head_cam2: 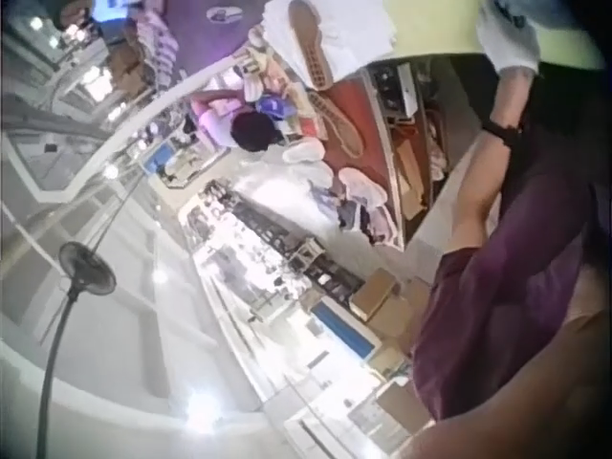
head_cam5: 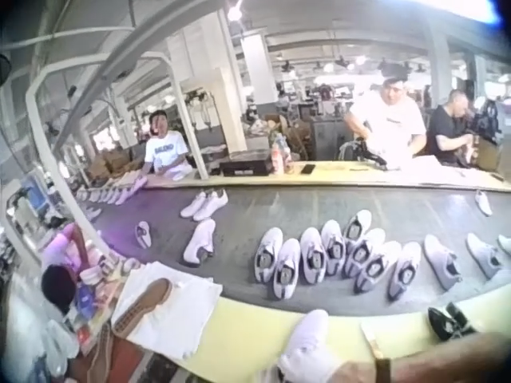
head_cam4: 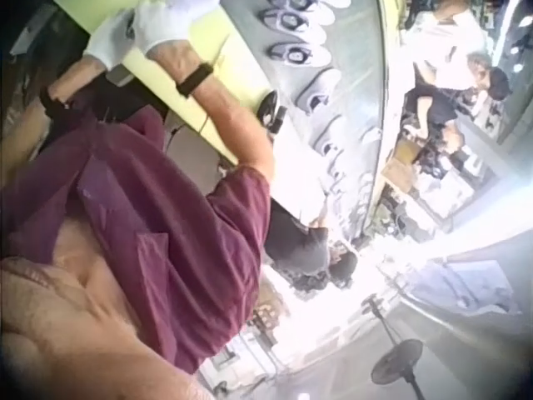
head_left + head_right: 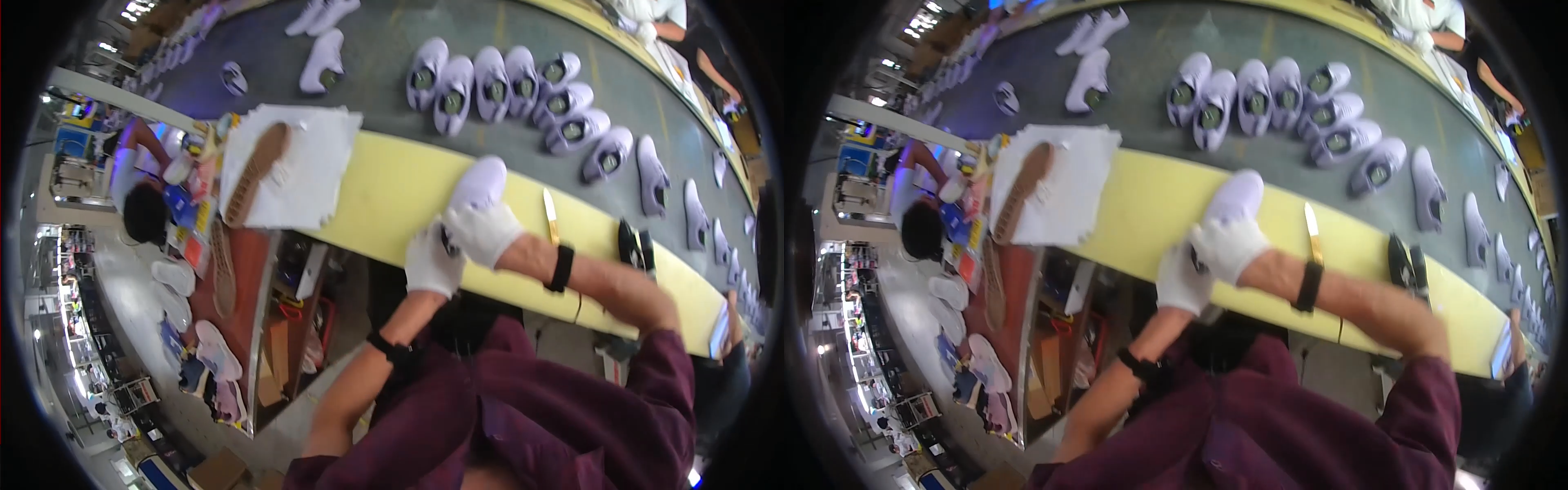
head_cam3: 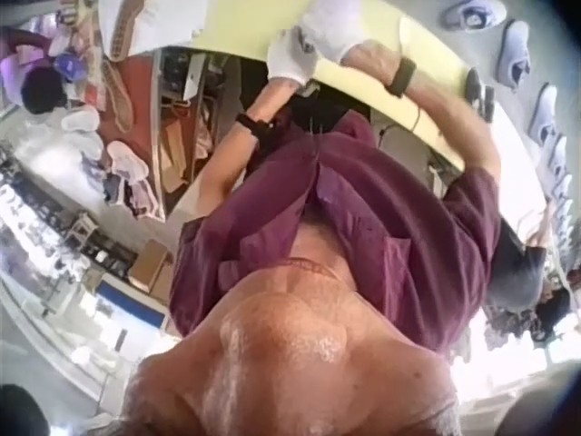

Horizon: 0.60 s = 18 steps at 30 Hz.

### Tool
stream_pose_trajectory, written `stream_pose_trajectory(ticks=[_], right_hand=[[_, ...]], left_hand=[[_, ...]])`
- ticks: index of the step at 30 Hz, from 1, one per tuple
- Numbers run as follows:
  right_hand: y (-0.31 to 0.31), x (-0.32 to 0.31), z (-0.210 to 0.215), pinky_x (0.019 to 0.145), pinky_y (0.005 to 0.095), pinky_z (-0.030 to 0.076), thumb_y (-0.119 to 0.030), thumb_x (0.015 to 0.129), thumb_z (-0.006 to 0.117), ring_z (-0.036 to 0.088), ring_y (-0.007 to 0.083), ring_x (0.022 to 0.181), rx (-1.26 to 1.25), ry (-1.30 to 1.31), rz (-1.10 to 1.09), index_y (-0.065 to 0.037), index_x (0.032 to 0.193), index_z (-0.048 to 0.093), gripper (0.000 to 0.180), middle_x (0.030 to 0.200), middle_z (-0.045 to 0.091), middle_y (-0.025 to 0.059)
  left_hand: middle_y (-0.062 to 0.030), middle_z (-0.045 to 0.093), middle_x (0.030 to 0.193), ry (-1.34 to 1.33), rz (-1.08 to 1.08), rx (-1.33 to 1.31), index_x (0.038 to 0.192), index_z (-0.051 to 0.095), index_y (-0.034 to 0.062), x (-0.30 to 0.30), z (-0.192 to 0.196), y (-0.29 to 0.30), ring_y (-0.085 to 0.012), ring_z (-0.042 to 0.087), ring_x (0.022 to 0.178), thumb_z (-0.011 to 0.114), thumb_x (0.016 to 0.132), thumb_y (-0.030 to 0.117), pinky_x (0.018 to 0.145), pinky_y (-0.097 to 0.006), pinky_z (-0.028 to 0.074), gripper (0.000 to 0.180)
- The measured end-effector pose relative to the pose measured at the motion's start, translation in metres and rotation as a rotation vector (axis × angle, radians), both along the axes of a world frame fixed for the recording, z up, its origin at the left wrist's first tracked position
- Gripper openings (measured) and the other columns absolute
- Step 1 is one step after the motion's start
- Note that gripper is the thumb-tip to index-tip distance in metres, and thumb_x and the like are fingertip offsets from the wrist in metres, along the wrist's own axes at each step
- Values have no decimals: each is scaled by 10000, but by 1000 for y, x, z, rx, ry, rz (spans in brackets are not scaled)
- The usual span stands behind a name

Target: Cleaning and assembling components for sneakers at a manufacturing line.

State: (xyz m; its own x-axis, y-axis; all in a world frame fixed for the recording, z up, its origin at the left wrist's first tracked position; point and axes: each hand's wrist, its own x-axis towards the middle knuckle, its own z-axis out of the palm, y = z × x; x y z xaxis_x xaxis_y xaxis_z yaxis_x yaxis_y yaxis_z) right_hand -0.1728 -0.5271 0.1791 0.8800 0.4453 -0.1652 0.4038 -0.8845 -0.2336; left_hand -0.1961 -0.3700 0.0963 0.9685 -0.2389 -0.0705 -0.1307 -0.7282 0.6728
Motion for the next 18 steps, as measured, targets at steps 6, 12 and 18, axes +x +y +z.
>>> stream_pose_trajectory(ticks=[6,12,18], right_hand=[[23,3,4,629,461,599,-85,851,723,768,355,787,-216,-47,278,-35,1062,658,226,863,747,172],[19,-22,-11,506,452,565,-88,867,676,740,339,650,2,-189,-20,-24,1022,617,177,761,703,142],[35,-49,-20,552,470,582,-120,907,644,736,340,690,43,-284,-151,-52,1094,620,201,820,697,166]], left_hand=[[-232,663,1190,-251,-73,125,1280,566,29,-1,-12,8,-456,618,1136,665,936,226,969,-513,511,409],[-215,637,1313,-38,-85,186,1337,558,-1,-3,8,-3,-424,621,1158,641,943,222,960,-503,542,460],[-228,630,1333,-216,-181,152,1396,544,-19,-3,-4,5,-445,626,1176,688,945,337,990,-505,540,592]])
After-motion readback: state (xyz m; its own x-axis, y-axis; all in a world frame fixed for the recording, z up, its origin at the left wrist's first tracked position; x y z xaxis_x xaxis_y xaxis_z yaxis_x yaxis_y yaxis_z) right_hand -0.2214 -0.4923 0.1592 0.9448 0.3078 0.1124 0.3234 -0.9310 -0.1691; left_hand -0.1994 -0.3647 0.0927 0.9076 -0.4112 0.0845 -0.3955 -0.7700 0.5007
